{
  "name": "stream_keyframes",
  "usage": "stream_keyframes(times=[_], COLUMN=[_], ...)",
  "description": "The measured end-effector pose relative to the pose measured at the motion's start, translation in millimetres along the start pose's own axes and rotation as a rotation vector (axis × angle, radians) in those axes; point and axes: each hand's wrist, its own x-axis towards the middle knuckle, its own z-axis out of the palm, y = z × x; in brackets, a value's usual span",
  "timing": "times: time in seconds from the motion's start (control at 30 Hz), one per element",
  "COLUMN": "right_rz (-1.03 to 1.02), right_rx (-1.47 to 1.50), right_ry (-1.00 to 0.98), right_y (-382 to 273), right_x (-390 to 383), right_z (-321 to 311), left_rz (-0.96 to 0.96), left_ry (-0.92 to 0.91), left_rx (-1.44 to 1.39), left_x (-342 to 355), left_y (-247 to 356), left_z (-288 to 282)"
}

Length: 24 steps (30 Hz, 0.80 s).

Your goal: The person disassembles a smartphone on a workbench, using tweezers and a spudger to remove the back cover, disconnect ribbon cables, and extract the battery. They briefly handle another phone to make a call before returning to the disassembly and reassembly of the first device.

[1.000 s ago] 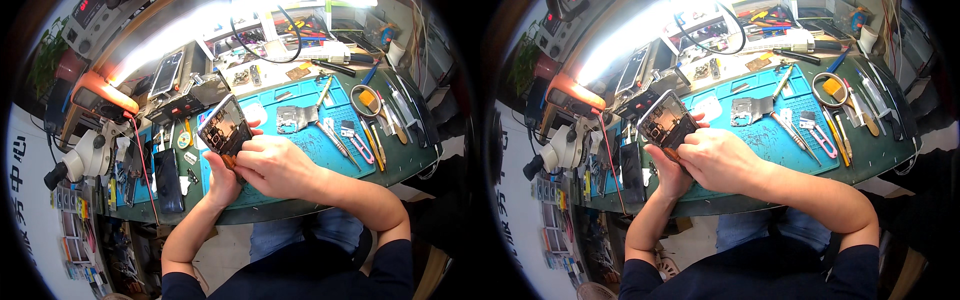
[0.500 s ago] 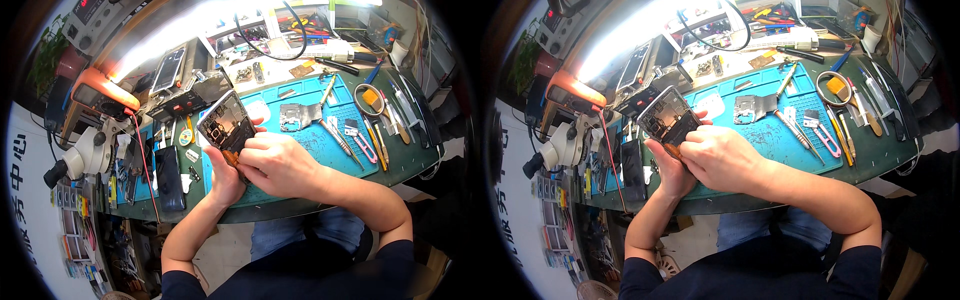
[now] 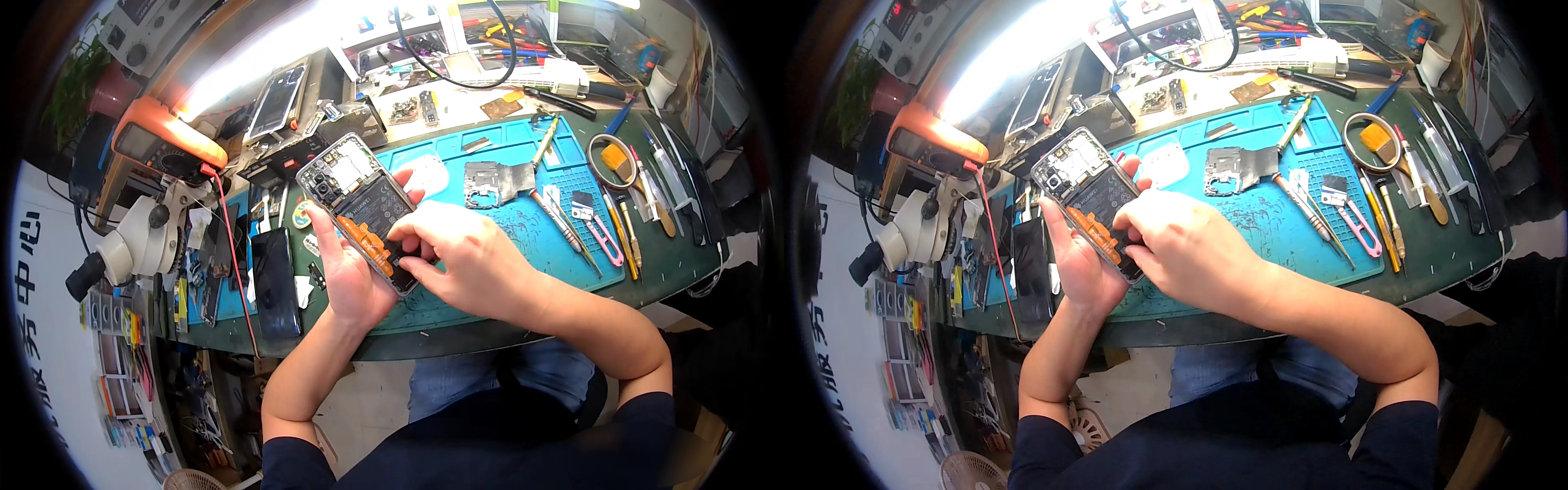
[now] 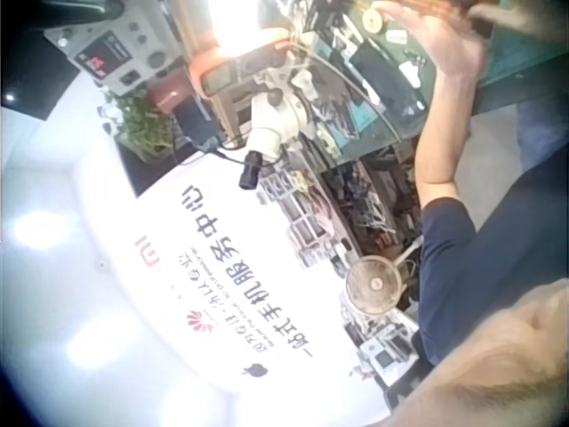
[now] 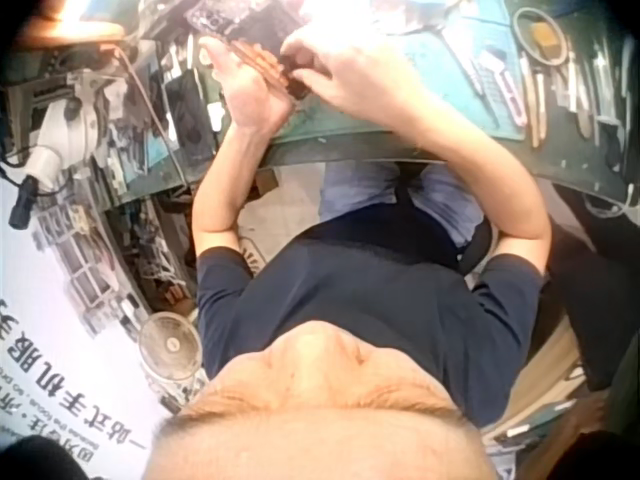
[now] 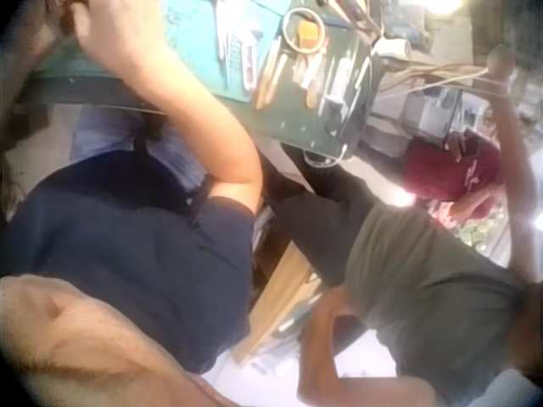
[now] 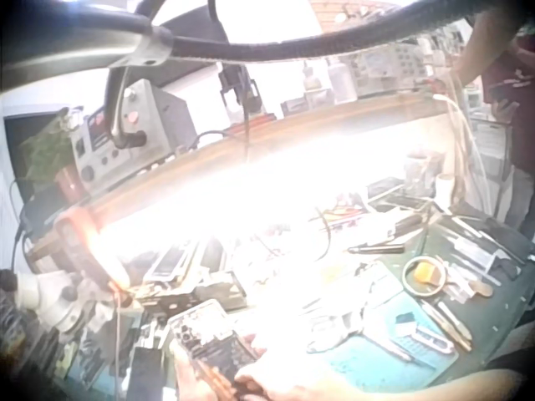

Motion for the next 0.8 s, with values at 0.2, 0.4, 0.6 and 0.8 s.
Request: stream_keyframes(times=[0.2, 0.4, 0.6, 0.8], right_rz=[0.075, 0.185, 0.339, 0.386], right_rx=[0.037, 0.127, 0.318, 0.304], right_ry=[0.090, 0.099, 0.008, -0.047], right_y=[-9, -11, -14, -11], right_x=[-8, -9, -4, -2], right_z=[18, 20, 12, 6], left_rz=[0.158, 0.340, 0.266, 0.195], left_ry=[0.058, 0.101, 0.053, 0.015], left_rx=[0.181, 0.368, 0.353, 0.386], left_x=[-1, 3, 1, 1], left_y=[-7, -15, -13, -14], left_z=[3, 1, 3, 0])
